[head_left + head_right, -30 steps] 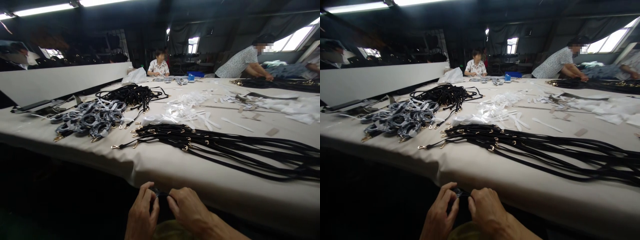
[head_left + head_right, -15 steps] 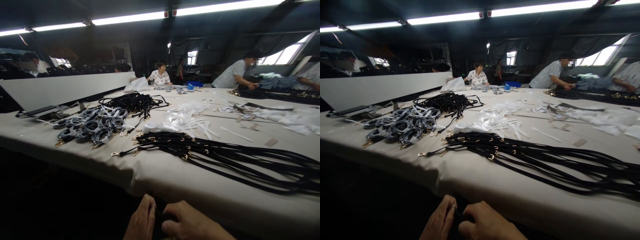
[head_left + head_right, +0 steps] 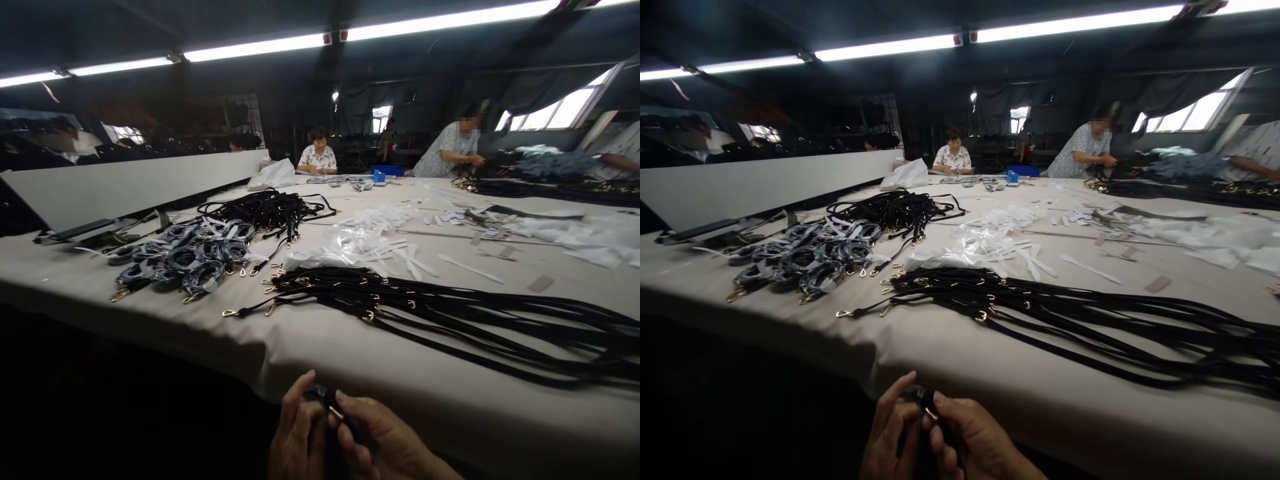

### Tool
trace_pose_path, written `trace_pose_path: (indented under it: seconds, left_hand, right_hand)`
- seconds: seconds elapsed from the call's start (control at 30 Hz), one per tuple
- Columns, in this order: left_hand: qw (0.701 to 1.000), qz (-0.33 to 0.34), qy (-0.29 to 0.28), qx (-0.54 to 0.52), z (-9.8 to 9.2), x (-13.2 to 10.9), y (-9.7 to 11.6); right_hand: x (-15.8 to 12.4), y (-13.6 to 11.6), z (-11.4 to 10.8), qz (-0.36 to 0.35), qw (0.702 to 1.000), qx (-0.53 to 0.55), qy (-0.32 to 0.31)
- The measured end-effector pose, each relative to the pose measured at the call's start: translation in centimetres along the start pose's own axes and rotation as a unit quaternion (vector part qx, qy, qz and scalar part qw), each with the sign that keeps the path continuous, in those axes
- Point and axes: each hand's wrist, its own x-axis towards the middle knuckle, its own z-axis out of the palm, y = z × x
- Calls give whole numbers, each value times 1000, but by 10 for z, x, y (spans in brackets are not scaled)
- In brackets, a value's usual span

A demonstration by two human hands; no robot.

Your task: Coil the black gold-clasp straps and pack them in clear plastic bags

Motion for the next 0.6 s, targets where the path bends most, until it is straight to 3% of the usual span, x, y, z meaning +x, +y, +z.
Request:
trace_pose_path:
  seconds: [0.13,0.2,0.23,0.27,0.33,0.4,0.47,0.53,0.57,0.6]
  left_hand:
    - [994,-84,-42,-63,-15,11,2]
    - [988,-107,-68,-92,-24,17,4]
    - [986,-112,-78,-100,-28,19,4]
    - [985,-110,-84,-103,-30,20,5]
    - [987,-95,-89,-95,-32,22,7]
    - [990,-74,-98,-73,-32,24,9]
    - [990,-58,-124,-43,-31,26,8]
    - [987,-38,-153,-11,-29,27,7]
    - [987,-20,-161,2,-27,26,5]
    - [987,0,-161,14,-25,24,3]
  right_hand:
    - [-3,-2,4,-82,983,-149,-73]
    - [-9,-8,6,-112,950,-288,-41]
    - [-11,-11,7,-135,916,-378,-2]
    - [-14,-15,9,-165,861,-479,43]
    - [-18,-20,13,-220,701,-670,104]
    - [-20,-23,20,-229,539,-805,94]
    - [-21,-23,27,-209,421,-882,44]
    - [-22,-22,33,-196,358,-913,-1]
    - [-21,-21,34,-196,346,-918,-10]
    - [-20,-20,34,-194,354,-915,-6]
